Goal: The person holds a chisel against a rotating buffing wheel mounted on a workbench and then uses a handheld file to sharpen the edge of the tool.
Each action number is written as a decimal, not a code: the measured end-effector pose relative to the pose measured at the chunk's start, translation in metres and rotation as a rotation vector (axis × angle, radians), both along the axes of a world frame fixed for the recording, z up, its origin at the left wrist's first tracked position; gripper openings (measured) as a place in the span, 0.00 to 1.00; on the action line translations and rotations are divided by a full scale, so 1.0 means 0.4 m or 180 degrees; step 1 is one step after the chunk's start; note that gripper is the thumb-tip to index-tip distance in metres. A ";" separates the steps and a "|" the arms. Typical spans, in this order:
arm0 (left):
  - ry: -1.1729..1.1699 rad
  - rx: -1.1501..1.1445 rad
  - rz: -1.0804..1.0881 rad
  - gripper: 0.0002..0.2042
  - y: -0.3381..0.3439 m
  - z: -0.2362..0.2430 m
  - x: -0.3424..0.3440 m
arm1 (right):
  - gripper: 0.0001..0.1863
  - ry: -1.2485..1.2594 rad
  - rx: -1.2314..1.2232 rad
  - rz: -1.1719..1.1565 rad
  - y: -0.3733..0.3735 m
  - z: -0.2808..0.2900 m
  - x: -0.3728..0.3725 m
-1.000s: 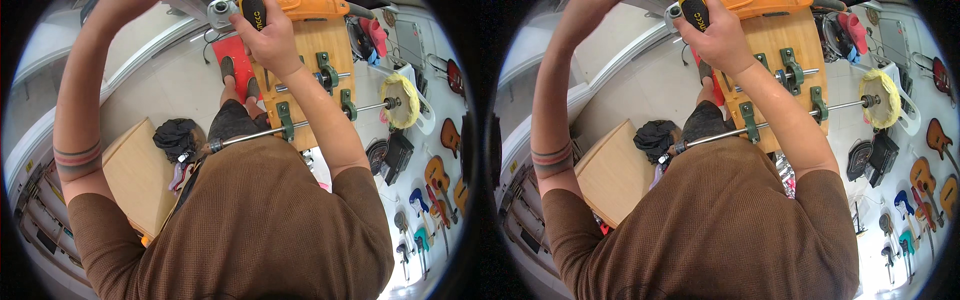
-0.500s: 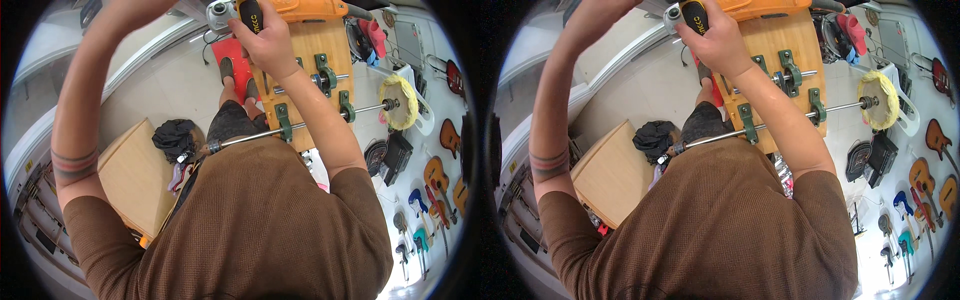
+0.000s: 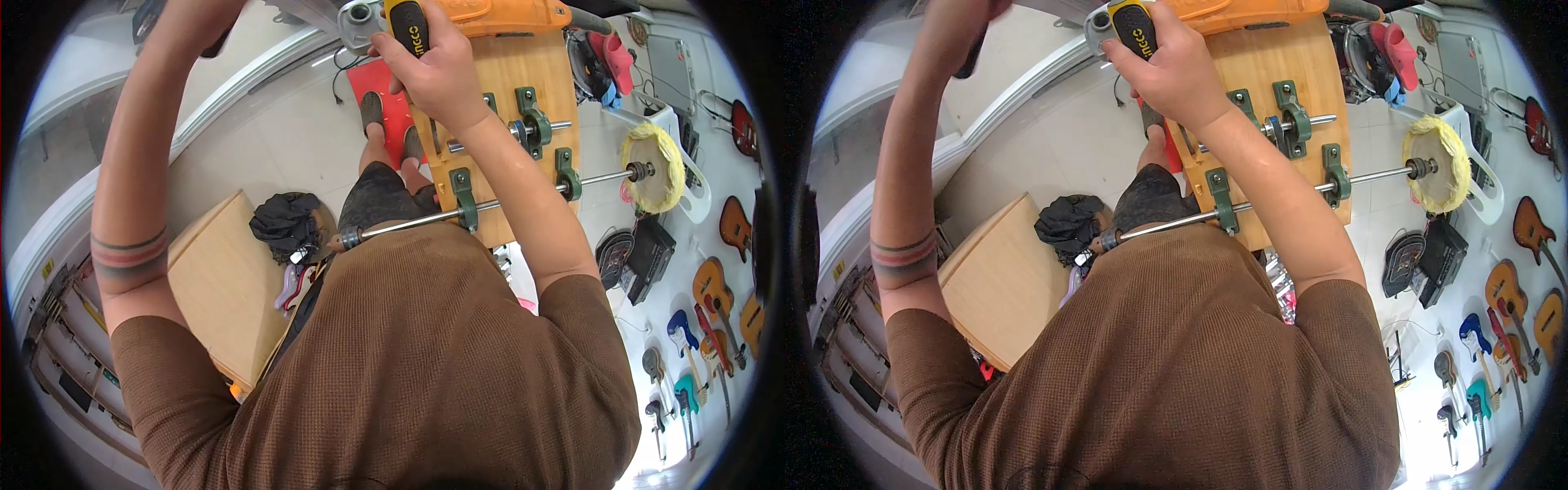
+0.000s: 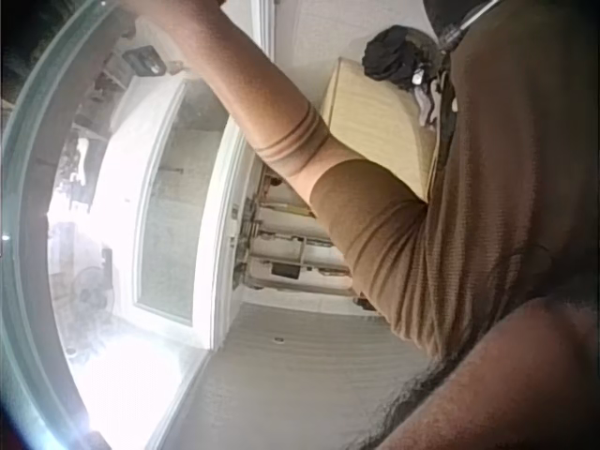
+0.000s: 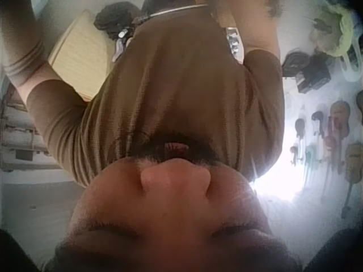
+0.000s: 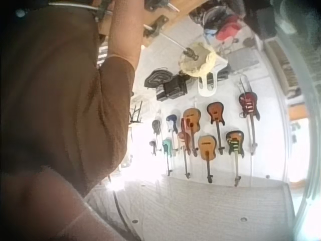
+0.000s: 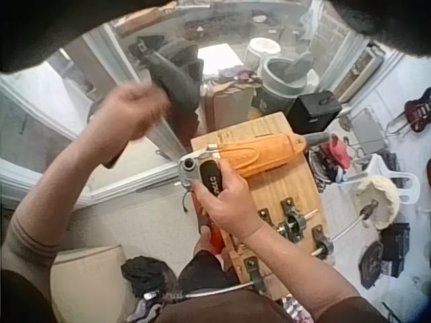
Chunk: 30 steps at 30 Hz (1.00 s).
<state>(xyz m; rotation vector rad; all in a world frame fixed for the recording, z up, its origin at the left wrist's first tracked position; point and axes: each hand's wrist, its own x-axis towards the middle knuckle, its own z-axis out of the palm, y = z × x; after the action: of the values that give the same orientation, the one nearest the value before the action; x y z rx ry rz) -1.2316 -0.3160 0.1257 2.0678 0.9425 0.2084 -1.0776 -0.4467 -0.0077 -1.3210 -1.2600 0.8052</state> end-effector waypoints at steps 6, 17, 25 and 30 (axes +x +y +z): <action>0.0257 0.0009 0.0441 0.12 0.059 -0.025 0.016 | 0.15 -0.0065 -0.0134 0.0014 -0.008 -0.005 0.010; 0.0103 0.0014 -0.0089 0.12 0.027 -0.046 0.001 | 0.14 -0.0134 -0.0119 -0.0025 -0.013 -0.004 0.007; 0.0570 0.0138 0.0236 0.11 0.034 -0.059 0.013 | 0.20 -0.0393 0.0027 -0.0133 -0.017 -0.025 -0.006; 0.0074 0.0375 0.0353 0.10 0.016 -0.009 -0.001 | 0.20 -0.0155 -0.0182 0.0134 -0.017 -0.007 -0.006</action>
<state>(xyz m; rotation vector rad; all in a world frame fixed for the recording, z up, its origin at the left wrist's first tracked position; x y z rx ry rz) -1.2321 -0.3098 0.1221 2.1306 1.0831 0.3054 -1.0801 -0.4533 -0.0107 -1.3709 -1.3154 0.8485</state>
